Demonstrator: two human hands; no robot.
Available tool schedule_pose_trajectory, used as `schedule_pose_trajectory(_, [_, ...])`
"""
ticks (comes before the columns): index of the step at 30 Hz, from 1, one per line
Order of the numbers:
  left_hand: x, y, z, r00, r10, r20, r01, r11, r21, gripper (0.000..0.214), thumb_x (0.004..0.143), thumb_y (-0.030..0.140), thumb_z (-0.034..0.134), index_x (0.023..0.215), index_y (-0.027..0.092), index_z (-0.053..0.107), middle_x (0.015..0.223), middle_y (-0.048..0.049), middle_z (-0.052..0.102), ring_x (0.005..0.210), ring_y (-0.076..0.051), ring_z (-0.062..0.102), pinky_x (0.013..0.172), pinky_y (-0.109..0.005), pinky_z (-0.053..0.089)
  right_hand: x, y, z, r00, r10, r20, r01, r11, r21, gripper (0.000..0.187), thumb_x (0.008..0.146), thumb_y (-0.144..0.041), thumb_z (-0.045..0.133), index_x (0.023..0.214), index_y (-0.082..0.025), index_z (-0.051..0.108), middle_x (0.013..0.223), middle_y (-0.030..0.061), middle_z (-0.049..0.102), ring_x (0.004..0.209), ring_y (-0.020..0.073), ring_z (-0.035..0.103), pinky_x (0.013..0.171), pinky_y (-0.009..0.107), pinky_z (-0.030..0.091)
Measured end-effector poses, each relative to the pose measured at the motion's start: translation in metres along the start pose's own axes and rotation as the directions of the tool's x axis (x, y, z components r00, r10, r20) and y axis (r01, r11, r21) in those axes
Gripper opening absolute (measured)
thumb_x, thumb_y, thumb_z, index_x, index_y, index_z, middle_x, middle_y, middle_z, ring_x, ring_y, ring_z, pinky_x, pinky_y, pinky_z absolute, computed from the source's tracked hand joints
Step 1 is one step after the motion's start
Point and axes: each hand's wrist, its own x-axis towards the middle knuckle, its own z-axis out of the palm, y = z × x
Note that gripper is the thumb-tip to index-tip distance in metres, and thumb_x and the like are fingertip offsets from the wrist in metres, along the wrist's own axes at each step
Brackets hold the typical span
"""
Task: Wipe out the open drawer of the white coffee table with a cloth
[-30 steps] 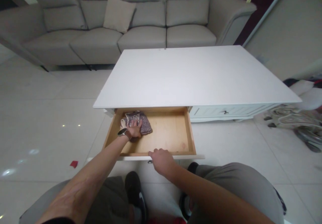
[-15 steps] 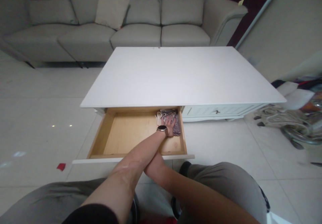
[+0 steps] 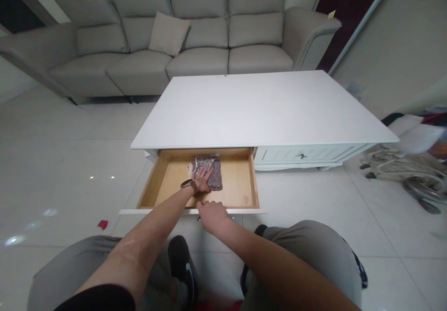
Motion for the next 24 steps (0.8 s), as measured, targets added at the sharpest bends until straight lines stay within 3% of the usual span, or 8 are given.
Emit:
schedule_pose_trajectory(2, [-0.02,-0.044,0.0,0.987,-0.16,-0.007,0.16,0.987,-0.011,0.12,0.064,0.034,0.074,0.167,0.02,0.014,0.172,-0.0215,0.011,0.158,-0.04,0.01,0.122,-0.066,0.014,-0.001,0.001,0.001,1.0,-0.015,-0.015,0.014,1.0,-0.007,0.035,0.094,-0.014,0.049,0.128,-0.015,0.058,0.119,0.0178,0.072,0.109,0.0308,0.071,0.085,0.045,0.057])
schedule_pose_trajectory(4, [-0.04,-0.088,-0.001,0.957,-0.284,-0.06,0.279,0.957,-0.082,0.113,0.062,0.033,0.074,0.163,0.017,0.027,0.169,-0.0232,0.022,0.156,-0.042,0.02,0.12,-0.062,0.024,-0.002,0.002,0.002,1.0,-0.019,-0.016,0.019,1.0,-0.01,0.035,0.094,-0.014,0.05,0.128,-0.015,0.057,0.118,0.0175,0.072,0.109,0.0306,0.071,0.084,0.044,0.057])
schedule_pose_trajectory(7, [-0.059,-0.134,-0.001,0.973,-0.185,-0.141,0.141,0.951,-0.275,0.092,0.062,0.034,0.074,0.149,0.016,0.052,0.16,-0.0197,0.044,0.15,-0.035,0.037,0.121,-0.045,0.031,-0.002,0.001,0.001,1.0,-0.015,-0.01,0.014,1.0,-0.024,0.036,0.092,-0.014,0.054,0.128,-0.015,0.057,0.118,0.0177,0.072,0.11,0.0297,0.071,0.084,0.042,0.056])
schedule_pose_trajectory(9, [-0.063,-0.146,-0.001,0.974,-0.14,-0.178,0.075,0.941,-0.329,0.077,0.066,0.033,0.069,0.141,0.016,0.06,0.154,-0.0172,0.053,0.145,-0.03,0.047,0.12,-0.037,0.033,-0.003,0.0,0.001,1.0,-0.013,-0.012,0.012,0.999,-0.034,0.036,0.092,-0.013,0.055,0.128,-0.016,0.057,0.117,0.018,0.072,0.11,0.0289,0.071,0.084,0.041,0.055])
schedule_pose_trajectory(12, [-0.059,-0.142,-0.004,0.984,-0.13,-0.125,0.092,0.957,-0.274,0.068,0.069,0.027,0.063,0.136,0.018,0.066,0.146,-0.014,0.061,0.134,-0.027,0.058,0.117,-0.035,0.037,-0.004,0.0,0.001,1.0,-0.016,-0.016,0.015,0.999,-0.047,0.035,0.092,-0.013,0.054,0.127,-0.016,0.057,0.116,0.0181,0.072,0.109,0.0282,0.071,0.083,0.04,0.055])
schedule_pose_trajectory(17, [-0.056,-0.122,-0.014,0.999,-0.048,-0.004,0.047,0.981,-0.186,0.072,0.065,0.019,0.059,0.137,0.025,0.067,0.133,-0.0078,0.072,0.125,-0.025,0.065,0.112,-0.035,0.043,-0.004,-0.001,0.0,1.0,-0.014,-0.013,0.013,0.998,-0.06,0.035,0.092,-0.013,0.053,0.127,-0.015,0.057,0.116,0.0174,0.072,0.107,0.0292,0.072,0.083,0.041,0.055])
schedule_pose_trajectory(24, [-0.042,-0.086,-0.017,1.0,0.007,-0.014,-0.008,0.997,-0.073,0.073,0.071,0.018,0.061,0.144,0.024,0.061,0.155,-0.0099,0.053,0.139,-0.027,0.054,0.118,-0.037,0.038,-0.004,-0.006,-0.004,1.0,0.003,0.014,-0.002,0.999,-0.054,0.039,0.09,-0.013,0.056,0.129,-0.016,0.058,0.118,0.0174,0.072,0.109,0.0304,0.071,0.084,0.042,0.056])
